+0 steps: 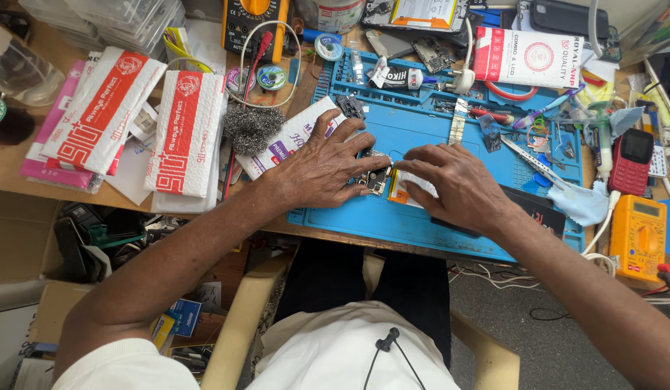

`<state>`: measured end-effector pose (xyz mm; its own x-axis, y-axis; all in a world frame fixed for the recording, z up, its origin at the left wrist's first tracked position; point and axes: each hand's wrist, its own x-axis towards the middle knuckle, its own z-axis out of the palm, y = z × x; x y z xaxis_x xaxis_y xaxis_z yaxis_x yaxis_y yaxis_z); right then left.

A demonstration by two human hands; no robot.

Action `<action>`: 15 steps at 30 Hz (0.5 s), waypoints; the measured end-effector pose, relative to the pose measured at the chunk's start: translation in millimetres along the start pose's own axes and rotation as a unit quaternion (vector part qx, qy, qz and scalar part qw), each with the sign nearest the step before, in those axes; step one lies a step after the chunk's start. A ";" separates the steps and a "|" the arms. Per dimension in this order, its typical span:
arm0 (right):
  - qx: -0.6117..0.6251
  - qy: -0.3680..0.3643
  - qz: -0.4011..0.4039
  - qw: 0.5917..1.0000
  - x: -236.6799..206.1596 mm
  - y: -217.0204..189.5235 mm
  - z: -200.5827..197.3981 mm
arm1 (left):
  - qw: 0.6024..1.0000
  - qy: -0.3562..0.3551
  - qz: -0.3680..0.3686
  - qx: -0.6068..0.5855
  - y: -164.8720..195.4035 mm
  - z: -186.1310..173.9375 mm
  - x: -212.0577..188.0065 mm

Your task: The person repairs a disassembled smartphone on a blue repair mat, working on the battery and internal components with their hands and tweezers. They connect a charging cable to the phone, reposition the battery and board, then peel the adhesive backing from a new battery and press it into the phone body.

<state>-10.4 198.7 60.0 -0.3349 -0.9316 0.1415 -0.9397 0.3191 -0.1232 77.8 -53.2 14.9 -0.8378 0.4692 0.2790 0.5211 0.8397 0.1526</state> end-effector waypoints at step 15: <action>0.055 0.001 -0.026 0.998 8.5 16.6 16.9 | 1.000 0.029 0.001 0.006 -8.8 7.4 -8.5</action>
<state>-27.7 193.1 42.5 -0.2860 -0.9460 0.1528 -0.9424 0.2489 -0.2233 79.1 -62.5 4.2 -0.8254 0.4546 0.3347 0.5208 0.8420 0.1408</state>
